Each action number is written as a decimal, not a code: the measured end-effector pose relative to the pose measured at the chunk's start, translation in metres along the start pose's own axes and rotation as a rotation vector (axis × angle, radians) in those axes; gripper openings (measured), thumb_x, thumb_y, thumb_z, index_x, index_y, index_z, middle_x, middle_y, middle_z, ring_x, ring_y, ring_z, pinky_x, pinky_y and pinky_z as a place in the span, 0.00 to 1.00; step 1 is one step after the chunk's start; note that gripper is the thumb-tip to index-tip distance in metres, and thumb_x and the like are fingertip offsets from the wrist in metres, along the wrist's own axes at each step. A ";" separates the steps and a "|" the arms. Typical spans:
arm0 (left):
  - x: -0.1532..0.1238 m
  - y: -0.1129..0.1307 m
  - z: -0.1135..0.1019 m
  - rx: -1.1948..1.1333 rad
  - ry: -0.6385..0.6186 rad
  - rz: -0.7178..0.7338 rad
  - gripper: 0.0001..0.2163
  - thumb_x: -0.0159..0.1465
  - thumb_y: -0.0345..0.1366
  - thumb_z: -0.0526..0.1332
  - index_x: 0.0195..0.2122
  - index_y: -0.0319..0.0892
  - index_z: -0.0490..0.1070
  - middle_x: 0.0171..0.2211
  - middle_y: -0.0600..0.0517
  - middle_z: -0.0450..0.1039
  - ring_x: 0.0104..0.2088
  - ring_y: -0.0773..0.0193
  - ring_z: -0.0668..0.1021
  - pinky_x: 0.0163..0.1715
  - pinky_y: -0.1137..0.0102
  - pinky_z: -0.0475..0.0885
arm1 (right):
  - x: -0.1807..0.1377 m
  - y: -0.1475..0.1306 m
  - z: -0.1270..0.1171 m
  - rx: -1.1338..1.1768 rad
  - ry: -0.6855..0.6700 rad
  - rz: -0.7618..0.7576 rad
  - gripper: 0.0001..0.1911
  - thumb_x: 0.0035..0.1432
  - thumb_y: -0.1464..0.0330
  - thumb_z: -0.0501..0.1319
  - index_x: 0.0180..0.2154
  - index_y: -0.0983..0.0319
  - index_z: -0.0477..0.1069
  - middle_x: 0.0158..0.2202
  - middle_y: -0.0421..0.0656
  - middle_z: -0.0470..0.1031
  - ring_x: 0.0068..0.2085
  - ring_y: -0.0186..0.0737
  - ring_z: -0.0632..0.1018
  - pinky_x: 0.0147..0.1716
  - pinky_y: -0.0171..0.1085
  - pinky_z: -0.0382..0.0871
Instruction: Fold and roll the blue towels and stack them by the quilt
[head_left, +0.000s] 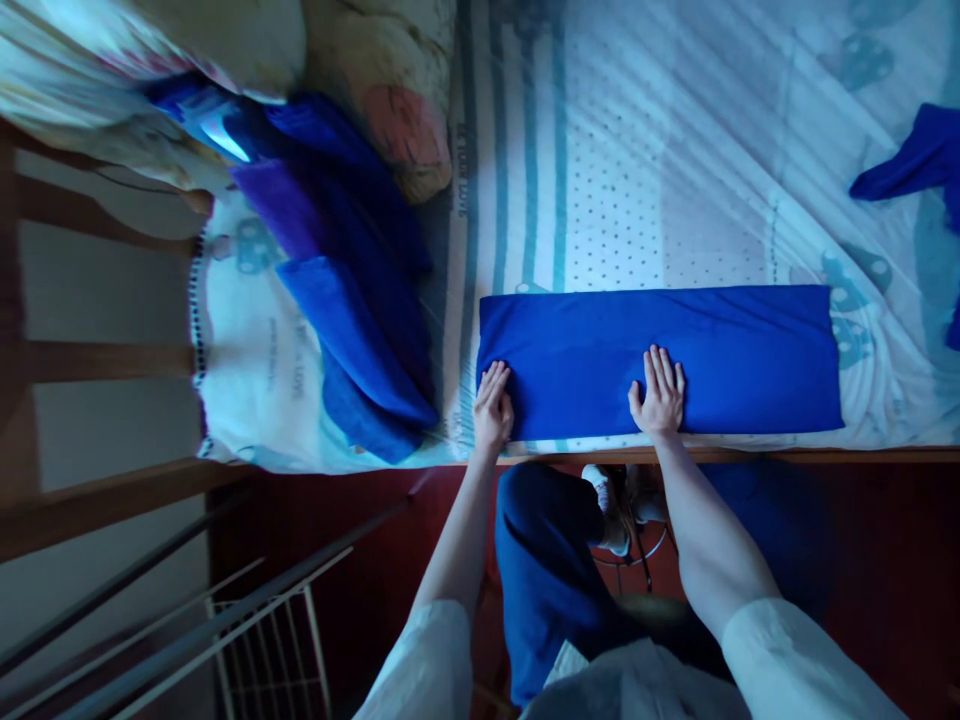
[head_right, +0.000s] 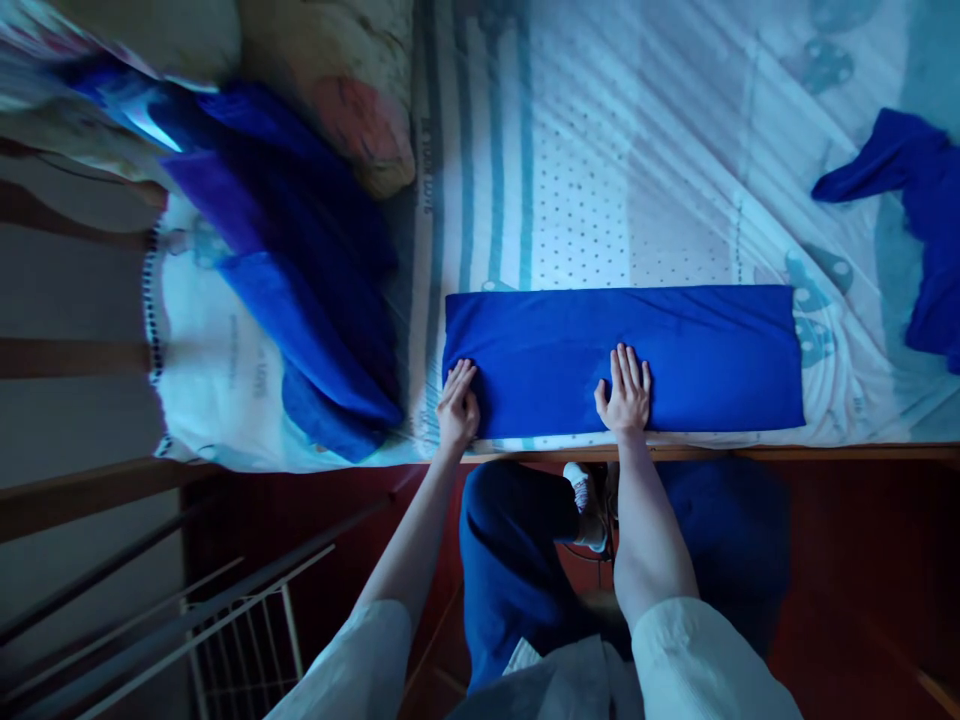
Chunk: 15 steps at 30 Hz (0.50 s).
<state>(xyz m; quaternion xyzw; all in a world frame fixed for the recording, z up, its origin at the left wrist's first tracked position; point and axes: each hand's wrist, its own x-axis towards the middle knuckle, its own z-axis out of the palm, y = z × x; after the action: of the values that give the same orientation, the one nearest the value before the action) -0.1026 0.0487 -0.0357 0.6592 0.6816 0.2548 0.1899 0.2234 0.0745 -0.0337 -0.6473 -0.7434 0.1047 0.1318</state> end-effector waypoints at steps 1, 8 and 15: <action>0.000 -0.004 -0.005 0.010 -0.004 -0.035 0.25 0.69 0.30 0.45 0.64 0.40 0.69 0.64 0.43 0.70 0.70 0.59 0.63 0.71 0.52 0.59 | 0.000 0.000 0.000 0.007 -0.001 0.002 0.36 0.66 0.66 0.50 0.73 0.66 0.50 0.73 0.52 0.56 0.73 0.50 0.58 0.72 0.56 0.47; -0.002 0.003 -0.021 0.099 -0.021 -0.077 0.27 0.68 0.29 0.47 0.68 0.41 0.64 0.68 0.41 0.63 0.74 0.56 0.55 0.73 0.47 0.51 | 0.000 -0.003 -0.004 0.039 -0.017 0.022 0.35 0.65 0.67 0.50 0.72 0.67 0.52 0.72 0.52 0.58 0.73 0.50 0.59 0.72 0.56 0.47; 0.023 0.123 0.064 0.121 -0.173 0.271 0.28 0.70 0.33 0.50 0.72 0.41 0.56 0.74 0.40 0.50 0.75 0.52 0.43 0.72 0.42 0.48 | 0.001 -0.004 -0.006 0.055 -0.002 0.019 0.35 0.66 0.66 0.50 0.72 0.68 0.53 0.72 0.53 0.59 0.73 0.48 0.59 0.72 0.55 0.48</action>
<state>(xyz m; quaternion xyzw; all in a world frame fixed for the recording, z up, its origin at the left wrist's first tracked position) 0.0327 0.0775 -0.0113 0.7746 0.5818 0.1790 0.1717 0.2216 0.0749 -0.0263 -0.6503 -0.7342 0.1272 0.1476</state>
